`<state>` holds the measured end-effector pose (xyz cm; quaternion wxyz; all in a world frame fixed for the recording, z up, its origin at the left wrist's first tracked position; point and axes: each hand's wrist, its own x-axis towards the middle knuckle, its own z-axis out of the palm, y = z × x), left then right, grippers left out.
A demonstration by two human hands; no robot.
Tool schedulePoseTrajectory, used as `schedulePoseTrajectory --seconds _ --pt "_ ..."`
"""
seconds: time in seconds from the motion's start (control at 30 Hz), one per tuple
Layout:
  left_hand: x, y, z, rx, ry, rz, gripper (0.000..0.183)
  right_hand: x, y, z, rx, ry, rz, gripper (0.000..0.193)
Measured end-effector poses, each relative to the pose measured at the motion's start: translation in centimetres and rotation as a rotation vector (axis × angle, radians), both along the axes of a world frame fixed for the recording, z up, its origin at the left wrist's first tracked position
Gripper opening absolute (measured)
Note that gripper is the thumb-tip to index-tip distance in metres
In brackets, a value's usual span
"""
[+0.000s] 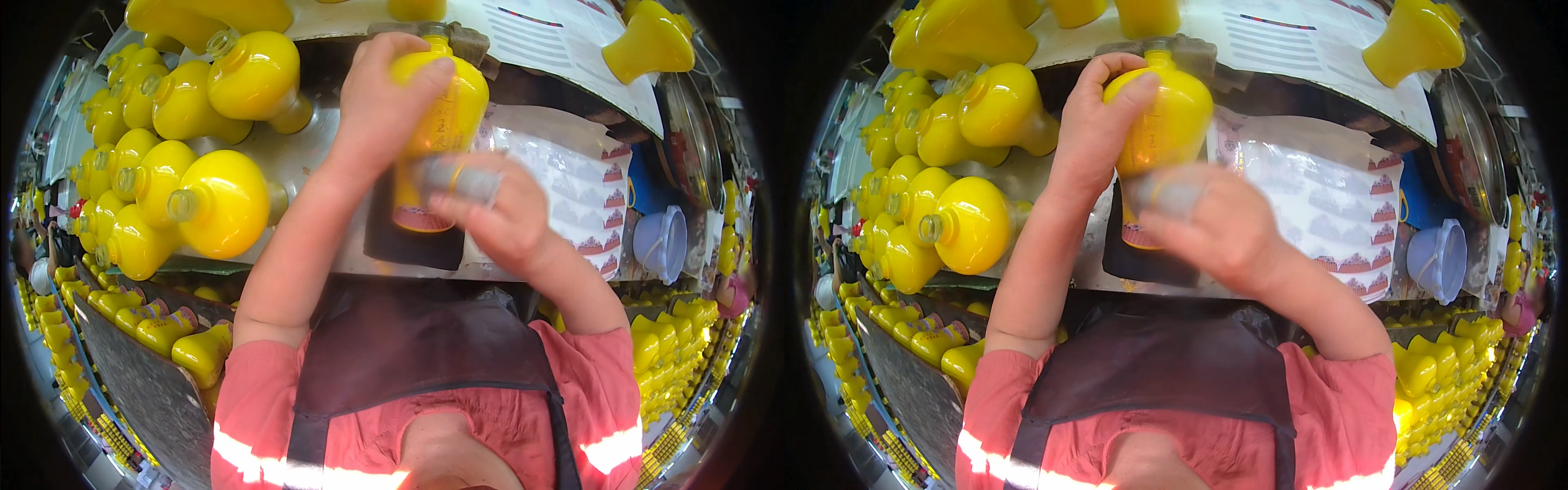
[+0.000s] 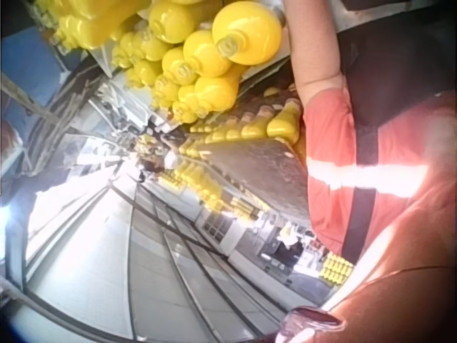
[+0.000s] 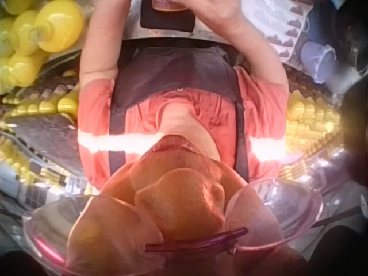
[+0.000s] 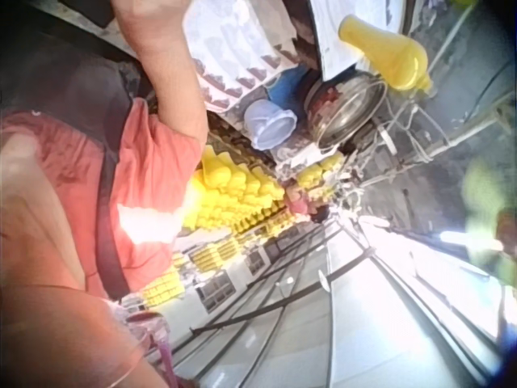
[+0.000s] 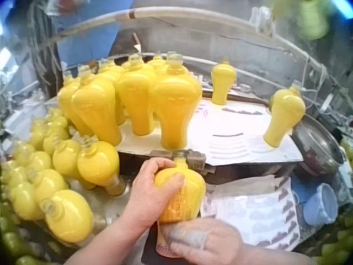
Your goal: The person applies adhesive labels to yellow plastic bottles at a workbench. They peel labels from a sheet, wrap them around the bottle body, smooth them with fingers, and place the labeled bottles on a nearby tray. The process is repeated for multiple bottles.
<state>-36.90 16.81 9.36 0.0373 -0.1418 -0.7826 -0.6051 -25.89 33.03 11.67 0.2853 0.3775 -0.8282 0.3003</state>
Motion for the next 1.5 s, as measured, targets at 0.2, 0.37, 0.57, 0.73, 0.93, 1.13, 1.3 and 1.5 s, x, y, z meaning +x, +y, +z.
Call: schedulePoseTrajectory --seconds 0.2,0.37,0.57,0.73,0.93,1.13,1.3,1.5 --pt "-0.2 0.2 -0.8 0.323 -0.152 -0.011 0.034 1.5 0.7 -2.4 -0.480 -0.452 -0.310 0.020" --pt "0.0 0.1 -0.9 0.435 -0.210 -0.042 0.035 1.8 0.4 -3.8 -0.307 -0.068 -0.378 0.025" --pt "0.1 0.0 -0.9 0.204 -0.060 -0.023 0.031 0.5 0.3 -3.2 -0.486 -0.357 -0.512 0.025" --pt "0.3 -0.3 -0.9 0.207 0.021 -0.040 0.040 -1.8 0.1 0.1 -0.389 -0.260 -0.436 0.029" --pt "1.7 0.0 -0.5 0.077 0.238 0.034 0.035 -5.4 0.5 3.7 -0.402 -0.288 -0.553 0.025" --pt "1.8 -0.1 -0.4 0.007 0.354 0.019 0.033 -6.0 -0.4 3.8 -0.215 -0.298 -0.634 0.024" --pt "1.7 0.0 -0.2 0.039 0.304 0.009 0.032 -5.8 -0.3 4.3 -0.260 -0.301 -0.647 0.023" --pt "1.0 0.1 -0.1 0.062 0.162 0.030 0.032 -5.3 -0.1 5.0 -0.185 -0.351 -0.702 0.024"
